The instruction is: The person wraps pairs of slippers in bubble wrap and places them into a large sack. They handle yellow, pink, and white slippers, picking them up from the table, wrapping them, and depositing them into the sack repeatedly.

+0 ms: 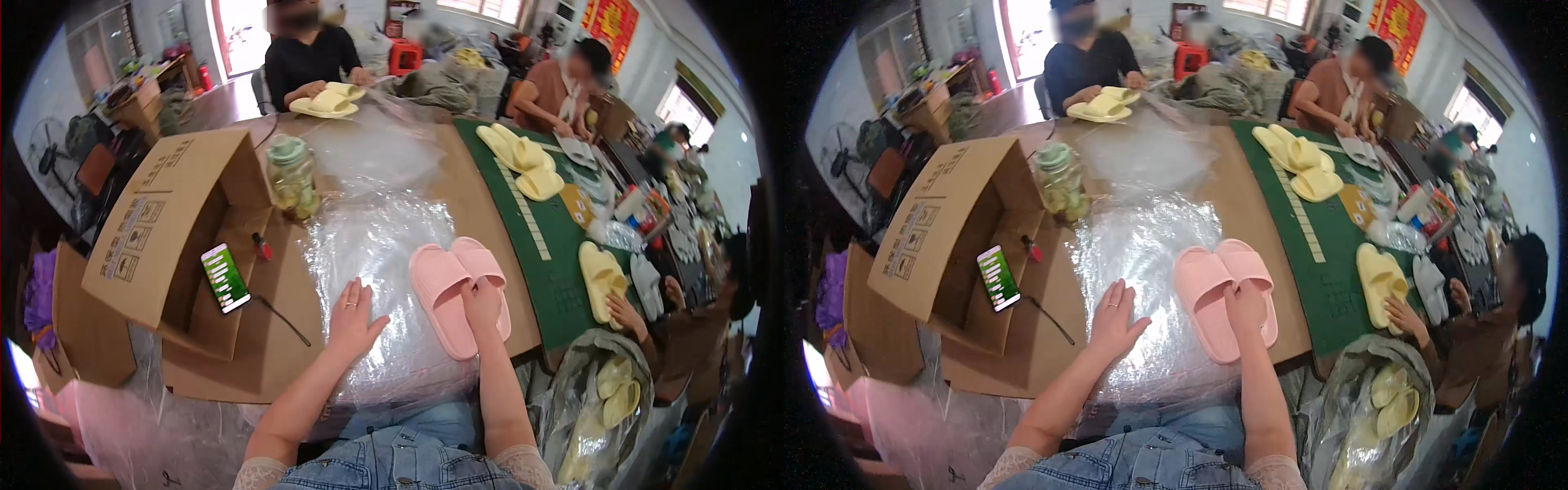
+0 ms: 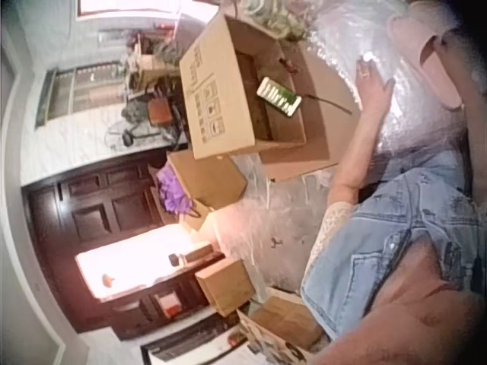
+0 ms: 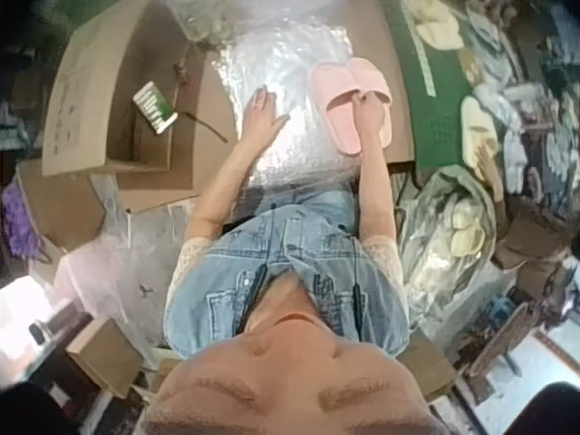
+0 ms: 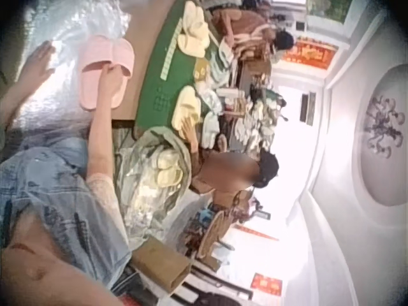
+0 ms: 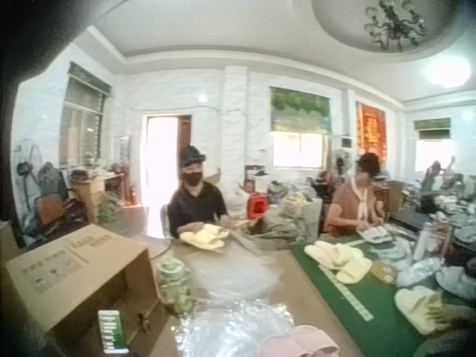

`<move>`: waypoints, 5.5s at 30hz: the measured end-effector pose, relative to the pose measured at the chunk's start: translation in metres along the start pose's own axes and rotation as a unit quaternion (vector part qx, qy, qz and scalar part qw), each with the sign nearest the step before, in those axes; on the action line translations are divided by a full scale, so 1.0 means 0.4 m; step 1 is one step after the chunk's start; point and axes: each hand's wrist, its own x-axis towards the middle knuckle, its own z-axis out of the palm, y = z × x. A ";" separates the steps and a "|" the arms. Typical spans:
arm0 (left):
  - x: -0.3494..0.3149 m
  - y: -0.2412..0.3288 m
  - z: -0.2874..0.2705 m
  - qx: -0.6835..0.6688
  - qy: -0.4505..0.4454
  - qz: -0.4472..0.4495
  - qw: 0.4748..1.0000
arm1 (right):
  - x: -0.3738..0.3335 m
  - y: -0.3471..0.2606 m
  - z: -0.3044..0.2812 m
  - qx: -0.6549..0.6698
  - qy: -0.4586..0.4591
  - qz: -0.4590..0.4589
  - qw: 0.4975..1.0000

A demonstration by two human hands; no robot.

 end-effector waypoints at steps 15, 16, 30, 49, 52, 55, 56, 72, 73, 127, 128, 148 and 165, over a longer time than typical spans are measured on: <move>-0.027 0.124 -0.061 -0.059 -0.176 0.203 0.961 | -0.065 0.043 -0.037 -0.005 0.005 0.028 1.000; -0.034 0.124 -0.053 -0.052 -0.167 0.204 0.963 | -0.066 0.042 -0.043 0.013 0.003 0.031 0.999; 0.017 0.141 -0.028 -0.119 -0.158 0.132 0.971 | -0.267 -0.005 -0.323 0.286 -0.090 -0.246 0.921; -0.005 0.307 -0.115 -0.150 -0.123 0.297 0.935 | -0.320 -0.013 -0.218 0.068 -0.175 -0.150 0.971; -0.024 0.336 -0.135 -0.185 -0.127 0.315 0.922 | -0.278 -0.024 -0.125 0.082 -0.164 -0.117 0.976; -0.045 0.347 -0.167 -0.191 -0.115 0.320 0.921 | -0.200 -0.088 -0.081 0.110 -0.208 -0.052 0.971; -0.048 0.347 -0.175 -0.221 -0.134 0.320 0.911 | -0.182 -0.102 -0.062 0.101 -0.187 -0.057 0.975; 0.031 0.114 -0.115 -0.147 -0.063 0.162 0.974 | -0.307 -0.038 -0.152 0.105 -0.107 -0.303 0.941; 0.034 0.081 -0.091 -0.118 -0.014 0.121 0.985 | -0.319 -0.049 -0.234 0.199 -0.260 -0.251 0.911; 0.009 -0.006 0.028 -0.111 -0.048 -0.015 0.992 | -0.721 0.398 -1.175 -0.126 0.089 0.427 0.891; 0.009 -0.013 0.027 -0.107 -0.046 -0.016 0.993 | -0.719 0.420 -1.159 -0.167 0.035 0.444 0.880; 0.012 0.004 0.027 -0.083 -0.054 -0.003 0.995 | -0.701 0.975 -1.001 -0.047 0.016 0.477 0.878; 0.005 -0.005 0.035 -0.056 -0.030 0.015 0.998 | -0.542 1.050 -1.117 -0.334 0.465 0.382 0.725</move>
